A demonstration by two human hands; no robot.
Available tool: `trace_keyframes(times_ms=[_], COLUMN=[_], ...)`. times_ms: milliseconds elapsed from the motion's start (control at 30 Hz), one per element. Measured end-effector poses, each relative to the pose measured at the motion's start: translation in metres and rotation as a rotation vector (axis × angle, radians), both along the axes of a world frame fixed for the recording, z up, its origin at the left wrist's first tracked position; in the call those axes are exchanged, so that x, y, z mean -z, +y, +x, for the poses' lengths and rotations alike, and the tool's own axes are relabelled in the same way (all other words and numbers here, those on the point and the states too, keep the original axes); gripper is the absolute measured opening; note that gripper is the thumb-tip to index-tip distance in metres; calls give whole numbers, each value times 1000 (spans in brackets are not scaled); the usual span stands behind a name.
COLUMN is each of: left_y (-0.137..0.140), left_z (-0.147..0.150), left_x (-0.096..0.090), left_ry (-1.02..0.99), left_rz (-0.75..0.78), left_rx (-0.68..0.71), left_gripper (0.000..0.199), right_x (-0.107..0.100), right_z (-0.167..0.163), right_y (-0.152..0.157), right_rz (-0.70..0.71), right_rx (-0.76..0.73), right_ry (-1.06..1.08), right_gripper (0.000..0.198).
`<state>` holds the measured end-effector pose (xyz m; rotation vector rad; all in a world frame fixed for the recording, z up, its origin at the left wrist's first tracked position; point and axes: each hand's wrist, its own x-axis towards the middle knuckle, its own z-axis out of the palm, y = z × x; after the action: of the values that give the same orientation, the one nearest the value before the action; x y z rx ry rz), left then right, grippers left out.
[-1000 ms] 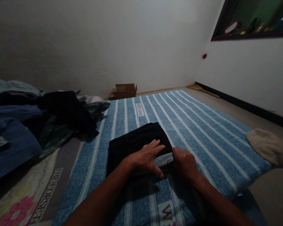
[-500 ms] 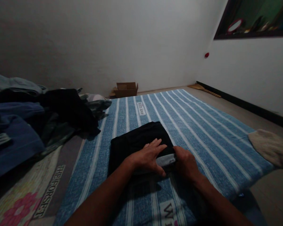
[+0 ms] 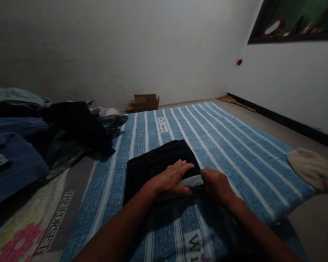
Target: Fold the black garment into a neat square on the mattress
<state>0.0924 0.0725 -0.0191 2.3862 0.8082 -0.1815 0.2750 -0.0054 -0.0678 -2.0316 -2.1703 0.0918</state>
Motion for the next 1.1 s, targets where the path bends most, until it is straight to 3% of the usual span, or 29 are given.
trace_keyframes(times_ms=[200, 367, 700, 867, 967, 1100], left_y=[4, 8, 7, 11, 15, 22], left_z=[7, 17, 31, 31, 33, 40], left_x=[-10, -17, -9, -10, -12, -14], left_ry=[-14, 32, 119, 138, 146, 161], left_rz=[86, 107, 314, 304, 309, 317], left_rx=[54, 64, -90, -81, -73, -84], left_gripper=[51, 26, 35, 37, 28, 35], right_x=[3, 0, -8, -4, -2, 0], right_z=[7, 19, 36, 42, 43, 46], right_y=[5, 14, 30, 34, 35, 38], right_rz=[-56, -156, -360, -473, -485, -521], right_rx=[-36, -111, -179, -170, -157, -176], right_ry=[64, 329, 868, 973, 1028, 1135], right_gripper=[19, 16, 12, 5, 3, 7])
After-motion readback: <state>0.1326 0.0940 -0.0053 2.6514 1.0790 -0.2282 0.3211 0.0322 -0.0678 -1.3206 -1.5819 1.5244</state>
